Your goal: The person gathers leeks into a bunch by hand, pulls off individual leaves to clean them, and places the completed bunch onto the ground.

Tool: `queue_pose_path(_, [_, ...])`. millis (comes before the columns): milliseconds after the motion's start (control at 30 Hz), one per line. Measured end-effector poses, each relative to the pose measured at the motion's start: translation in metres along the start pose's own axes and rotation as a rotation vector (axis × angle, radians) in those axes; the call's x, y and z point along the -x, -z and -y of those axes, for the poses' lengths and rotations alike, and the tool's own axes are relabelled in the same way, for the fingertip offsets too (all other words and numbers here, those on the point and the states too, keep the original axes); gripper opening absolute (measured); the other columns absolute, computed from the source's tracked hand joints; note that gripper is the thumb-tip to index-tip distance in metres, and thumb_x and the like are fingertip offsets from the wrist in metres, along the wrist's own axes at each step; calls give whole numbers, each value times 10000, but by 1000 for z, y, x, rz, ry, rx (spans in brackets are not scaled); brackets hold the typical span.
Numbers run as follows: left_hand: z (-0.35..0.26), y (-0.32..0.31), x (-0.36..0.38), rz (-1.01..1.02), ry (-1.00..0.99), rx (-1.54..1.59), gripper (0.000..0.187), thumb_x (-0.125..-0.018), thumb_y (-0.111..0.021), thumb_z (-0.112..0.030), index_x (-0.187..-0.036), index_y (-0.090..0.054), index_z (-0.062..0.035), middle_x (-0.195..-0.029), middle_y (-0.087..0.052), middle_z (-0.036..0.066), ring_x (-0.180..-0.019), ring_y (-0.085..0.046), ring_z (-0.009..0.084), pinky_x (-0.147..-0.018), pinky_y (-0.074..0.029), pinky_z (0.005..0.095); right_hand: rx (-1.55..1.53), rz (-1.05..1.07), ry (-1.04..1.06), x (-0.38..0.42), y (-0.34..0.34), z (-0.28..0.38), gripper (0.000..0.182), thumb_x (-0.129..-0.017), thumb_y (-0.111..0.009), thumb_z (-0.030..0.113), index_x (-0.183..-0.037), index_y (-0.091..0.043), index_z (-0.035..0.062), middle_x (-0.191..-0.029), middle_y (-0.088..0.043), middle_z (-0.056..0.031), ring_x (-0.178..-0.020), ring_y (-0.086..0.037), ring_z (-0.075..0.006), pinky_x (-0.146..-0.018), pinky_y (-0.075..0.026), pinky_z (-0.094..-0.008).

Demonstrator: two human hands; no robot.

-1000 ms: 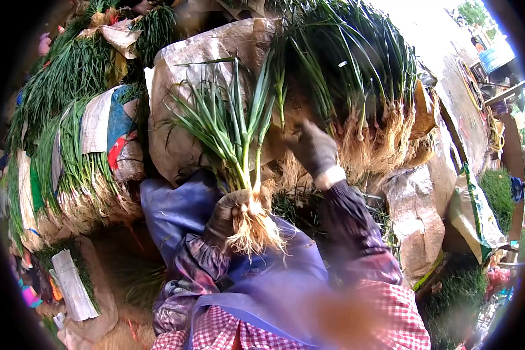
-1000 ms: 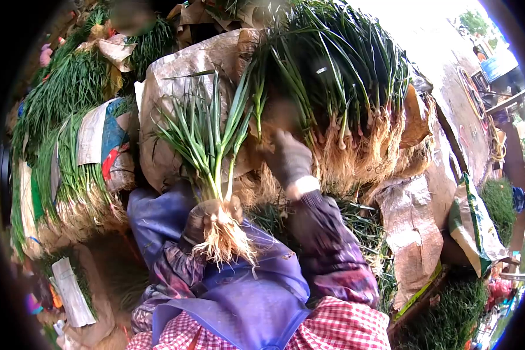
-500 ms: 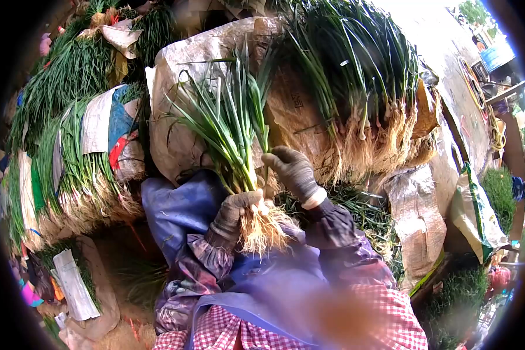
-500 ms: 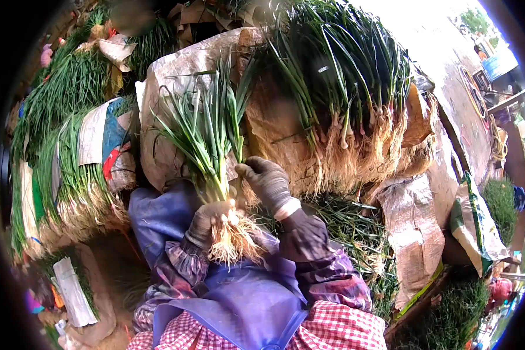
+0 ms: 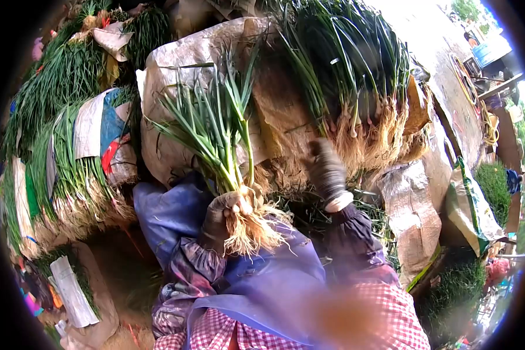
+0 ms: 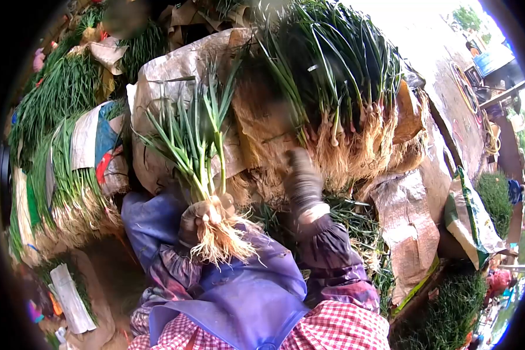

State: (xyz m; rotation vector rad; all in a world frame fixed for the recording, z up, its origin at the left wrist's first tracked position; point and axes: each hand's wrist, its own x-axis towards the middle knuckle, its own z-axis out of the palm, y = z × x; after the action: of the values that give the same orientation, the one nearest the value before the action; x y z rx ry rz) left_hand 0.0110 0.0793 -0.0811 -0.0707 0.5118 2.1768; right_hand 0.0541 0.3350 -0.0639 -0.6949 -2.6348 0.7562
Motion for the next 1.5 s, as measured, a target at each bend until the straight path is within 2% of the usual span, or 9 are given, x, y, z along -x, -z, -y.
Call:
queue_pose_path(267, [-7, -34, 0, 17, 201, 131, 303, -781, -613, -101, -1013, -569, 89, -982, -605, 161, -778, -621, 180, -720, -529, 276, -144, 336, 8, 23, 8, -7, 123, -816, -671, 252, -756, -654, 145, -710, -658, -38, -629, -627, -223, -678, -525, -327])
queue_pose_path(400, [5, 7, 0, -111, 140, 53, 442, -767, -613, -80, -1148, -486, 103, -1065, -587, 169, -782, -623, 180, -725, -544, 299, 337, -315, -33, 4, 4, -5, 202, -786, -731, 240, -892, -655, 86, -774, -678, -101, -684, -645, -236, -637, -522, -362])
queue_pose_path(600, [4, -21, -3, -196, 74, -148, 337, -794, -629, -111, -1047, -554, 97, -853, -632, 133, -691, -605, 131, -656, -512, 225, -624, 16, -56, 44, -32, -5, 111, -789, -728, 111, -866, -655, 78, -672, -640, -61, -569, -594, -177, -545, -505, -294])
queue_pose_path(767, [-1, -17, -4, -144, 154, -232, 290, -836, -632, -155, -974, -586, 96, -791, -615, 84, -678, -582, 100, -625, -483, 190, -78, 295, 436, 60, -5, 60, 206, -802, -689, 160, -979, -659, 59, -674, -587, -153, -606, -612, -299, -535, -481, -389])
queue_pose_path(900, [-2, -7, -4, -108, 151, -242, 265, -844, -620, -163, -955, -601, 76, -802, -630, 86, -707, -604, 123, -647, -493, 200, -830, 730, -176, 23, 17, 54, 332, -851, -702, 221, -1096, -617, 13, -772, -667, -46, -738, -614, -128, -717, -519, -288])
queue_pose_path(1133, [-2, -13, 1, -157, 136, -224, 244, -810, -649, -145, -988, -596, 14, -823, -621, 86, -743, -612, 180, -705, -516, 302, -111, 28, 247, 12, -41, 67, 206, -822, -720, 249, -837, -641, 59, -710, -652, -104, -612, -607, -156, -571, -488, -328])
queue_pose_path(1267, [3, -22, -3, -126, 173, 135, 354, -735, -635, -36, -1073, -533, -27, -890, -529, 71, -804, -524, 193, -803, -480, 351, -1374, -103, -495, 4, -23, 49, 138, -856, -666, 163, -766, -598, 83, -631, -569, 18, -508, -501, -82, -464, -395, -215])
queue_pose_path(1367, [3, -14, -6, -78, 136, 90, 353, -725, -635, -63, -1057, -543, 14, -905, -564, 105, -813, -575, 215, -785, -498, 344, -1121, 164, -551, 1, -6, 1, 122, -860, -623, 152, -763, -585, 88, -617, -505, 15, -519, -471, -81, -494, -410, -210])
queue_pose_path(1500, [2, -11, -4, -82, 154, -28, 373, -715, -641, -106, -1040, -548, 51, -958, -596, 151, -847, -619, 251, -791, -514, 338, 616, 1188, 100, 13, 14, -1, 283, -864, -632, 300, -1043, -658, 83, -941, -691, -137, -891, -664, -179, -746, -522, -311])
